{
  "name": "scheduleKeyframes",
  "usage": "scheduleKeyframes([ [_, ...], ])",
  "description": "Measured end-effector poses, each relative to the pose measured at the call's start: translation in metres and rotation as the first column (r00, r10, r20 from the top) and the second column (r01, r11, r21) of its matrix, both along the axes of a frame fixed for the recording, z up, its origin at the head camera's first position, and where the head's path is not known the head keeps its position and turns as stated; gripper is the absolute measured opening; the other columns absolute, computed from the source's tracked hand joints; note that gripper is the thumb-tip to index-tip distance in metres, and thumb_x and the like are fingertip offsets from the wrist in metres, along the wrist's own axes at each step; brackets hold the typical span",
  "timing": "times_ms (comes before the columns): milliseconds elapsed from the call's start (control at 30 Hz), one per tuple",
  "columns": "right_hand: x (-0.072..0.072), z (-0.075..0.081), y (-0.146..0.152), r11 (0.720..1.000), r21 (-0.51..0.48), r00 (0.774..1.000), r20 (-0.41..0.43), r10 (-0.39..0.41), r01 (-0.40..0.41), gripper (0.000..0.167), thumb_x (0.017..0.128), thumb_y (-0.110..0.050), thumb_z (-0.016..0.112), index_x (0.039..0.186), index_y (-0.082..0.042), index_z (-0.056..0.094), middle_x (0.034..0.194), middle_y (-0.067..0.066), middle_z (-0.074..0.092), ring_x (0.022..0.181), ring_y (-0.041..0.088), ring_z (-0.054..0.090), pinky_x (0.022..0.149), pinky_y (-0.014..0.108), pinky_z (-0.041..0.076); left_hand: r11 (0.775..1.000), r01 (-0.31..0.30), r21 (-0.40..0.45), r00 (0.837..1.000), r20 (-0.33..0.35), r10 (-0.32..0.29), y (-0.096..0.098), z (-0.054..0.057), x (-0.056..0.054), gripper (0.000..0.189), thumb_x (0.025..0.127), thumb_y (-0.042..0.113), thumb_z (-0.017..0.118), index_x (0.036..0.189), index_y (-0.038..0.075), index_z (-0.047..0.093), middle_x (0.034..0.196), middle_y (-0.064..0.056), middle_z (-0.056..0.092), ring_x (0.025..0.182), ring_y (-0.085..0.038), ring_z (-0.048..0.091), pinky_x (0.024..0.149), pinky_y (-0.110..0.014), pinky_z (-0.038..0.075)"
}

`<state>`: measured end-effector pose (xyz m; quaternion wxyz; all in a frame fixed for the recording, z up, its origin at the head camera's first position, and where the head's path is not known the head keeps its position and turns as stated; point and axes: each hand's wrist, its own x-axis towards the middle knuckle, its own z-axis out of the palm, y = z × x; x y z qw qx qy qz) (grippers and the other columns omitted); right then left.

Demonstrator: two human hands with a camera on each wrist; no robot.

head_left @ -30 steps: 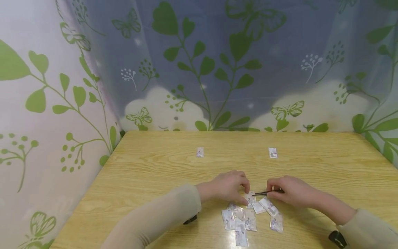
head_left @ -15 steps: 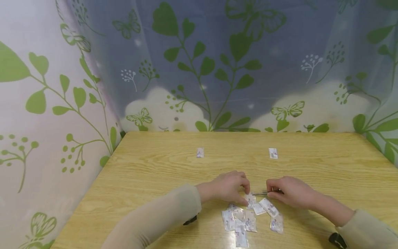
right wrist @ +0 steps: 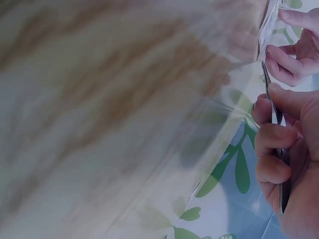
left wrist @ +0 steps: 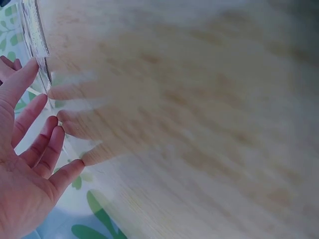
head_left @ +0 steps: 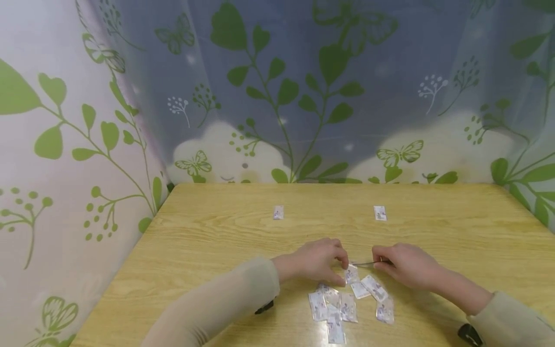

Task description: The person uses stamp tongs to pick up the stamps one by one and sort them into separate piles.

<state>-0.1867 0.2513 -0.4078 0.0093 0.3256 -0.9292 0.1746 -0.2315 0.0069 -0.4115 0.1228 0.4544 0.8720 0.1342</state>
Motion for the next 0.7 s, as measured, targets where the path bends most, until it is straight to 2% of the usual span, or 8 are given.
scheduleKeyframes([
  [233,-0.002,-0.001,0.0,1.0,0.008,1.0,-0.01,-0.029,0.029,0.02,0.092,-0.016,0.067,0.082,-0.024,0.051,0.061,-0.015,0.037,0.052,0.0,0.031,0.048,0.022,0.029,1.0,-0.006,-0.002,1.0,0.009,0.006,0.0,0.001,0.001,0.03,0.079,0.04,0.08,0.102,0.024,0.068,0.101,0.012,0.054,0.096,-0.003,0.051,0.08,-0.018,0.042],
  [433,-0.001,0.001,0.002,0.999,-0.009,0.999,0.026,-0.04,0.04,0.019,0.093,-0.015,0.065,0.082,-0.023,0.051,0.06,-0.015,0.037,0.051,0.0,0.031,0.047,0.022,0.029,1.0,0.03,-0.002,0.999,0.028,-0.03,-0.001,0.001,-0.002,0.027,0.082,0.032,0.078,0.105,0.022,0.068,0.102,0.01,0.055,0.097,-0.004,0.052,0.084,-0.017,0.042],
  [567,-0.002,0.004,0.004,0.998,-0.025,0.998,0.025,-0.05,0.051,0.018,0.093,-0.014,0.064,0.082,-0.022,0.052,0.062,-0.015,0.039,0.052,0.0,0.032,0.048,0.022,0.03,0.998,0.051,0.029,0.995,0.083,-0.053,-0.012,0.004,-0.006,0.024,0.087,0.022,0.074,0.109,0.017,0.068,0.105,0.009,0.058,0.099,-0.004,0.054,0.089,-0.018,0.041],
  [700,-0.007,0.01,0.006,0.997,-0.035,0.998,0.01,-0.07,0.07,0.015,0.093,-0.013,0.064,0.084,-0.02,0.055,0.063,-0.014,0.043,0.053,0.001,0.034,0.049,0.023,0.032,0.995,0.057,0.079,0.989,0.132,-0.067,-0.027,0.008,-0.009,0.021,0.088,0.018,0.072,0.109,0.014,0.068,0.103,0.008,0.061,0.095,-0.004,0.055,0.086,-0.016,0.042],
])
